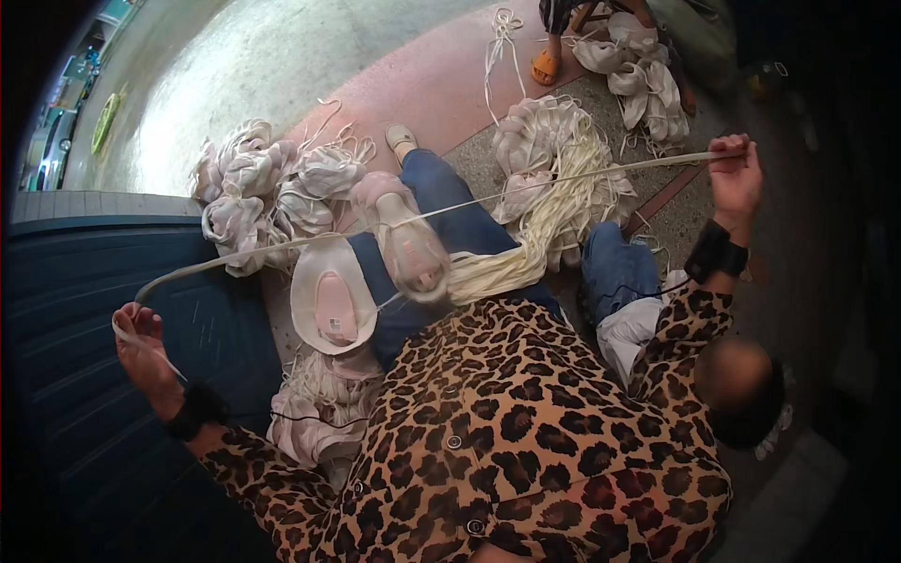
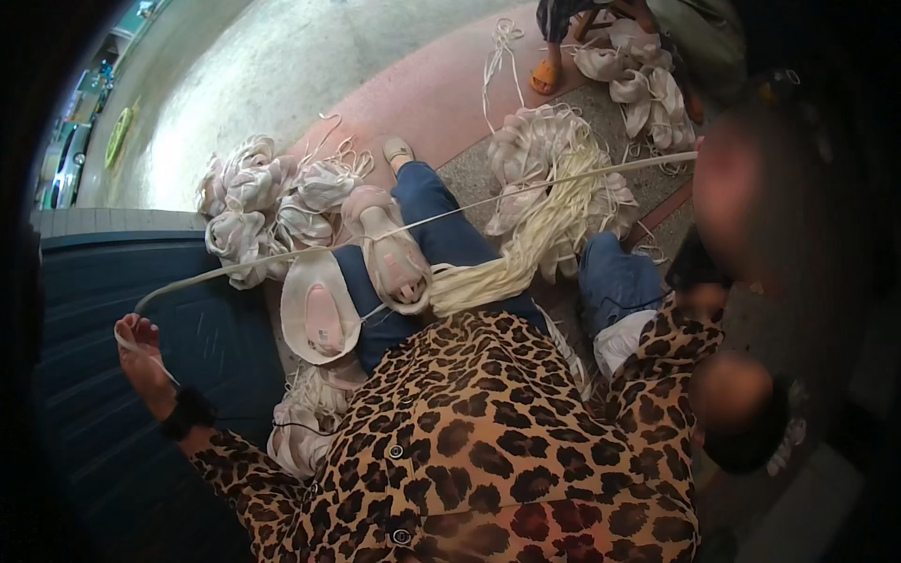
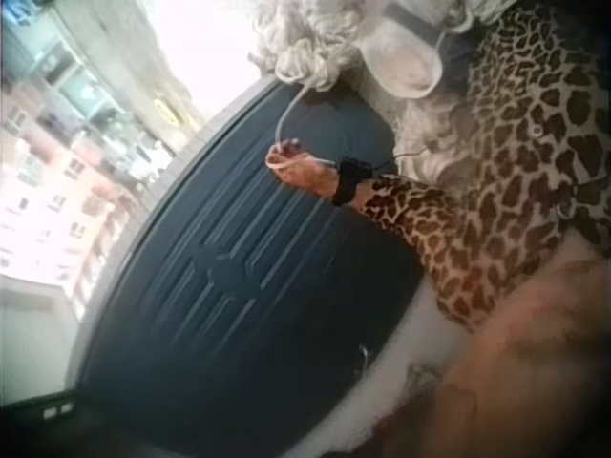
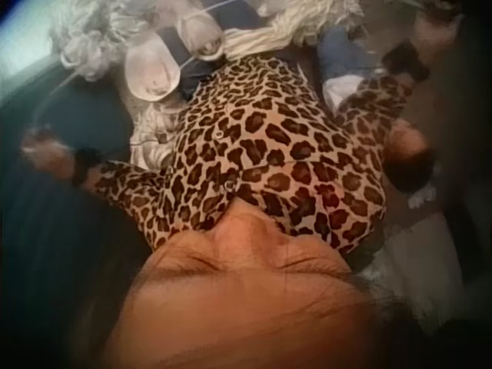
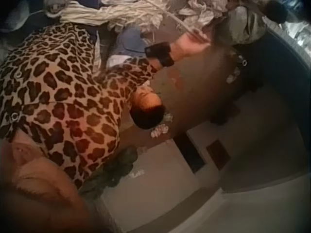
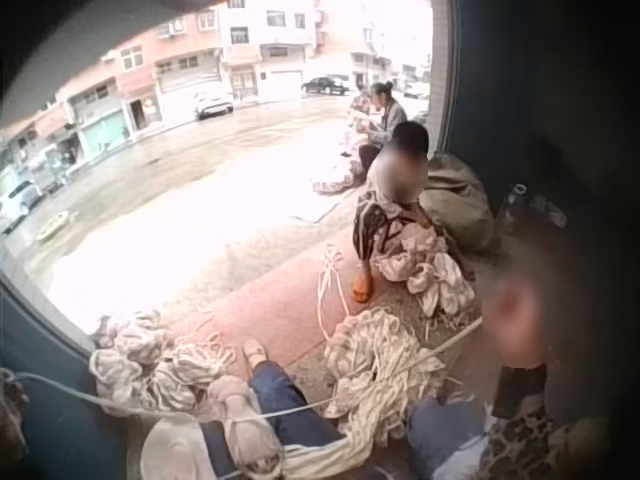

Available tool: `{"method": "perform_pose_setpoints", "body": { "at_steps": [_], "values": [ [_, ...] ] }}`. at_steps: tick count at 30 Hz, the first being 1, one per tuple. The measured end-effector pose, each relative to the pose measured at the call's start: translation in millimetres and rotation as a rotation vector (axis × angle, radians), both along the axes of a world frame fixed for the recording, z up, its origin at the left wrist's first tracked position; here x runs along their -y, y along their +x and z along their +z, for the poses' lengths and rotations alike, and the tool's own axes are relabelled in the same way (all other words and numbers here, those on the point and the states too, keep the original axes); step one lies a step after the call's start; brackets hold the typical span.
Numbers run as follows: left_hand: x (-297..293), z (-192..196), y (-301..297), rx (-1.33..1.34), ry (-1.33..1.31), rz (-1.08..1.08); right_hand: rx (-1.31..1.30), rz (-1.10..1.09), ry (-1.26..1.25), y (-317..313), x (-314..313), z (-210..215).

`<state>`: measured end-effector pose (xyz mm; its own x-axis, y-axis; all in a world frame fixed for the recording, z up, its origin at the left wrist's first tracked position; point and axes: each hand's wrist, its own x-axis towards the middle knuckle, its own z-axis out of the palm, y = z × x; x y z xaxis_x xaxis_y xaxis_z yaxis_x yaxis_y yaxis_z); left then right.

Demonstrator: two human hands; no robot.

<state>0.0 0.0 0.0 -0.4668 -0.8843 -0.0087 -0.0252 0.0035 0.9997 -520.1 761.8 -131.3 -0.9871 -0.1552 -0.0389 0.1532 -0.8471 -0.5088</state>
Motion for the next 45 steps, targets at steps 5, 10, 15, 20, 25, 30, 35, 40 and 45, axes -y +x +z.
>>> {"method": "perform_pose_setpoints", "body": {
  "at_steps": [5, 10, 15, 20, 25, 30, 35, 40, 45],
  "values": [
    [26.0, -11.5, 44.2, -0.366, 0.264, -0.149, 0.012, 0.034, 0.087, -18.9, -50.4, 10.5],
    [80.8, 5.6, 116.1, -0.501, 0.243, -0.263, -0.035, 0.075, 0.155, -55.2, -80.0, -9.0],
    [88.7, 30.0, 159.5, -0.493, 0.193, 0.070, -0.127, 0.155, 0.515, -54.3, -25.0, -35.8],
    [53.7, -52.8, 85.1, -0.066, 0.196, 0.018, -0.106, 0.548, 0.982, 52.5, 195.0, -72.2],
    [-107.6, -178.6, -95.3, 0.443, 0.355, -0.149, -0.336, 1.345, 1.105, 173.0, 336.4, -120.3],
    [-209.1, -233.4, -177.0, 0.489, 0.538, -0.652, -0.935, 1.136, 1.434, 203.7, 373.3, -181.4],
    [-214.5, -282.7, -209.6, 0.541, 0.770, -0.603, -1.236, 0.867, 1.338, 190.2, 387.2, -176.3],
    [-217.1, -295.9, -222.7, 0.416, 0.773, -0.518, -1.445, 0.734, 1.694, 173.7, 406.5, -161.9],
    [-236.3, -308.6, -211.7, 0.305, 0.787, -0.458, -1.308, 0.711, 1.557, 166.8, 391.4, -196.9]
  ]
}}
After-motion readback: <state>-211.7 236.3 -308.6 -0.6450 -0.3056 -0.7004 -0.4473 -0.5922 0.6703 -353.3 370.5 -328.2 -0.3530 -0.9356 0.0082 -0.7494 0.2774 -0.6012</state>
